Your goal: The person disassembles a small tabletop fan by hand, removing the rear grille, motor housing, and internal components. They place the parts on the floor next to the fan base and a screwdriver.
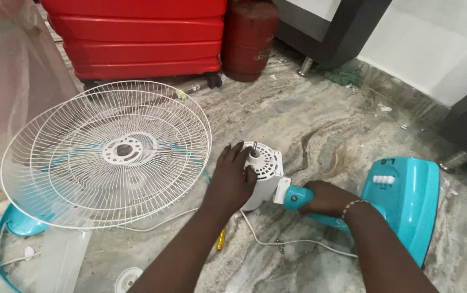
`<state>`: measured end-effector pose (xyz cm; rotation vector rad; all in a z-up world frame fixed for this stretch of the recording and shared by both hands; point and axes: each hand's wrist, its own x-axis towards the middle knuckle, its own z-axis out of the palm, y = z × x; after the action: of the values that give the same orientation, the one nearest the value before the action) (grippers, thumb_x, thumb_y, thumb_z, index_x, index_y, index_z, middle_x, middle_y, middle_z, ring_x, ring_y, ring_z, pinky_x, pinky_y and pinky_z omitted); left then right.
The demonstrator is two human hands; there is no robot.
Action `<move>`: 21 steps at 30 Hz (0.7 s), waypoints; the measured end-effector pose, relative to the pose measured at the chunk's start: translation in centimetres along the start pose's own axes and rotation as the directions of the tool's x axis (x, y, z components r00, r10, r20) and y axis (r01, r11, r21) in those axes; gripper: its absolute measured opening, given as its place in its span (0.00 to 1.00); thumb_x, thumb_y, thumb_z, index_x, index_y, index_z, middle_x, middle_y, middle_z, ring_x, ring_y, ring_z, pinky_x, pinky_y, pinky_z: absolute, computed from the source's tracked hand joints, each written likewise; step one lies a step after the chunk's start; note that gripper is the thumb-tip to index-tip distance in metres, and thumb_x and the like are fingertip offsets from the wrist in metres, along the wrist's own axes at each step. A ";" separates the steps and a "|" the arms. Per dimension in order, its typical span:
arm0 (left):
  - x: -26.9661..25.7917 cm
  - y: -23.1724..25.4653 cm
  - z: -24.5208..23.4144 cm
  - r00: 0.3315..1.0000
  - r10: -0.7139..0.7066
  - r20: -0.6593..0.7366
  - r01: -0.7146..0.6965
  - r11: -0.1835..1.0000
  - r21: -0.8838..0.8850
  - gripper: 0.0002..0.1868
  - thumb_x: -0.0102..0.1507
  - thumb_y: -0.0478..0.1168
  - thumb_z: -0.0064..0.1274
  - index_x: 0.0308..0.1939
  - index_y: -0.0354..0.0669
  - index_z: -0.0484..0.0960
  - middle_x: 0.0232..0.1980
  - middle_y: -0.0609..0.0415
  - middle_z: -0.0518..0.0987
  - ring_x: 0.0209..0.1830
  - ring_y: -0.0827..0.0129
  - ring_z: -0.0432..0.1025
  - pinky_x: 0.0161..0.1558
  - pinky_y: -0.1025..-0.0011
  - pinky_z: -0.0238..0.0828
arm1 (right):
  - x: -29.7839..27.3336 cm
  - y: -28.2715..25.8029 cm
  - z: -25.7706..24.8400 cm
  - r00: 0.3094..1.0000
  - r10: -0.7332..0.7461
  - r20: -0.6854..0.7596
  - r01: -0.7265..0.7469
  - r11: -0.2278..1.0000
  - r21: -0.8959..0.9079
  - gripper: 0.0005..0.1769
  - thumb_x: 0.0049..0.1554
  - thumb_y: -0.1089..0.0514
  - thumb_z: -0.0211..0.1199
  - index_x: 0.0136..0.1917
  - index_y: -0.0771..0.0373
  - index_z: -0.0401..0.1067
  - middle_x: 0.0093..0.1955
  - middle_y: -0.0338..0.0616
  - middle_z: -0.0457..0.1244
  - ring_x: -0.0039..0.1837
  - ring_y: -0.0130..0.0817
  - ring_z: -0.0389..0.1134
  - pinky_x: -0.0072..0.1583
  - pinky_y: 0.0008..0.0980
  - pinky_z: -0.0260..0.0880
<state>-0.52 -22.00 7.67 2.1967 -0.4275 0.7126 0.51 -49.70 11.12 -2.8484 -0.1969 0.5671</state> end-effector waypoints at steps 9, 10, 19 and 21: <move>2.4 3.8 -3.0 0.940 -0.142 0.312 0.103 0.985 0.139 0.48 0.45 0.59 0.70 0.62 0.36 0.72 0.69 0.40 0.70 0.74 0.45 0.61 0.74 0.54 0.60 | 0.7 -6.3 1.1 0.909 -0.199 -0.366 0.332 0.876 0.350 0.60 0.42 0.50 0.77 0.81 0.54 0.47 0.72 0.49 0.63 0.73 0.42 0.65 0.68 0.40 0.66; 2.7 4.0 -3.1 0.921 -0.158 0.356 0.102 0.980 0.173 0.49 0.46 0.59 0.69 0.64 0.37 0.72 0.68 0.42 0.71 0.73 0.48 0.64 0.75 0.55 0.62 | 0.5 -6.7 1.5 0.913 -0.146 -0.381 0.301 0.871 0.387 0.61 0.41 0.51 0.77 0.81 0.52 0.47 0.71 0.48 0.64 0.71 0.41 0.67 0.66 0.39 0.68; 6.6 3.4 -2.9 0.750 0.115 0.651 -0.342 0.910 0.234 0.41 0.54 0.58 0.65 0.71 0.68 0.69 0.75 0.55 0.66 0.74 0.51 0.60 0.67 0.42 0.57 | 1.5 -6.6 2.2 0.871 -0.114 -0.478 0.324 0.864 0.385 0.55 0.39 0.49 0.83 0.74 0.56 0.60 0.67 0.46 0.66 0.67 0.39 0.68 0.64 0.39 0.68; 7.1 2.9 -2.8 0.717 0.128 0.686 -0.363 0.908 0.210 0.37 0.58 0.60 0.59 0.71 0.65 0.69 0.75 0.55 0.65 0.74 0.51 0.60 0.66 0.44 0.59 | 1.7 -6.1 2.3 0.858 -0.137 -0.496 0.364 0.842 0.398 0.50 0.40 0.49 0.82 0.72 0.58 0.64 0.66 0.47 0.67 0.67 0.38 0.68 0.65 0.38 0.68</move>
<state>2.64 -22.30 15.22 2.7218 -1.0516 0.0937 0.67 -43.05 10.00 -2.3209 -0.3029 -0.1081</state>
